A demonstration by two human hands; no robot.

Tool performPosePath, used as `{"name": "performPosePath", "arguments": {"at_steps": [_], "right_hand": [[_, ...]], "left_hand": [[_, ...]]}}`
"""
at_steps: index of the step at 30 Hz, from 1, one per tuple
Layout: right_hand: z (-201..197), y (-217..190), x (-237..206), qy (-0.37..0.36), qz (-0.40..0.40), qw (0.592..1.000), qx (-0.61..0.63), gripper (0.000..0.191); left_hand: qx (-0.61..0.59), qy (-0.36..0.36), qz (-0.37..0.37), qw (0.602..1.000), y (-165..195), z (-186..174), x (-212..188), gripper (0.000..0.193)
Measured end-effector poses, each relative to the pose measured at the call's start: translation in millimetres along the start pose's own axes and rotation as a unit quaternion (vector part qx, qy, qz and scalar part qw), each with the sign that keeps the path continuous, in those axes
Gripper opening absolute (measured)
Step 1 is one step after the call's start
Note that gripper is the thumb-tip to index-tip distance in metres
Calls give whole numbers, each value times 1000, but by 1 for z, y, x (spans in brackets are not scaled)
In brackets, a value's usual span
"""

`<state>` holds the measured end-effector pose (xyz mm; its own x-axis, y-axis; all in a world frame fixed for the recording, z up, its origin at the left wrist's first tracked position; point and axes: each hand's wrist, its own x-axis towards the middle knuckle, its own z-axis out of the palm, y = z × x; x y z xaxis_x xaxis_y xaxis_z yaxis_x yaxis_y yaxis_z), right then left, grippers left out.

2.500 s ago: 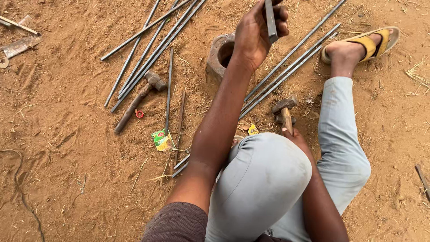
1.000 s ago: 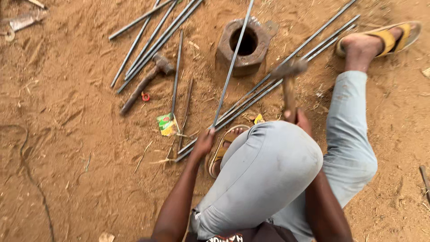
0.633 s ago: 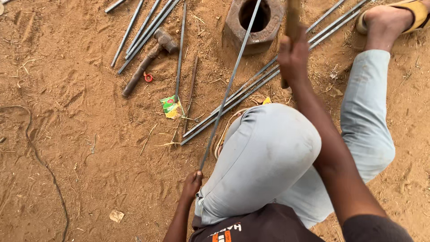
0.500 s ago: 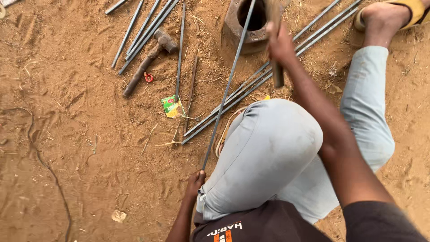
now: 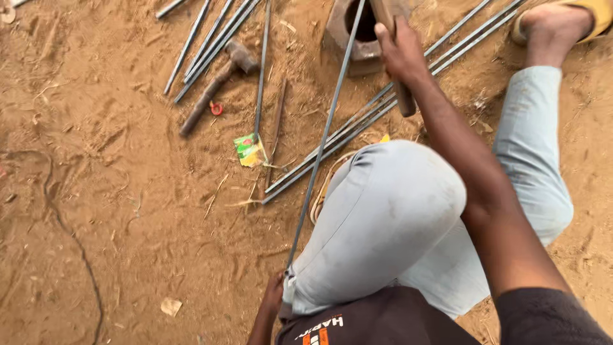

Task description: The person sits on the ground and uses a hammer to repeatedly strike the end of a metal rod against a concrete block, sharpening it. They handle multiple rods, placing finished ones aside.

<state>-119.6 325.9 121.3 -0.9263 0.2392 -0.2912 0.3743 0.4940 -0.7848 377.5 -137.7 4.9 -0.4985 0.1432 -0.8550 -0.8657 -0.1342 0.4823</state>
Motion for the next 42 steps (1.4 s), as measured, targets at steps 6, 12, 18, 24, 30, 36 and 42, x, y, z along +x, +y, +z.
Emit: {"name": "performPosePath", "arguments": {"at_steps": [6, 12, 18, 24, 30, 36, 42], "right_hand": [[8, -5, 3, 103, -81, 991, -21, 64], [-32, 22, 20, 81, -70, 986, -130, 40], [-30, 69, -55, 66, 33, 997, 11, 33], [-14, 75, -119, 51, 20, 995, -80, 37], [-13, 47, -122, 53, 69, 989, -119, 39], [0, 52, -130, 100, 45, 989, -104, 39], [3, 53, -129, 102, 61, 990, -77, 37]], "left_hand": [[-185, -63, -60, 979, -25, -16, -15, 52], [180, -27, 114, 977, -7, -18, -6, 56], [375, 49, 229, 897, 97, 32, 65, 44], [346, 11, 310, 885, 256, 181, 147, 37], [187, -134, 179, 957, 413, 314, 146, 21], [-31, -299, 232, 925, 469, 381, 103, 34], [-109, -323, 284, 896, 514, 431, 84, 39]]}}
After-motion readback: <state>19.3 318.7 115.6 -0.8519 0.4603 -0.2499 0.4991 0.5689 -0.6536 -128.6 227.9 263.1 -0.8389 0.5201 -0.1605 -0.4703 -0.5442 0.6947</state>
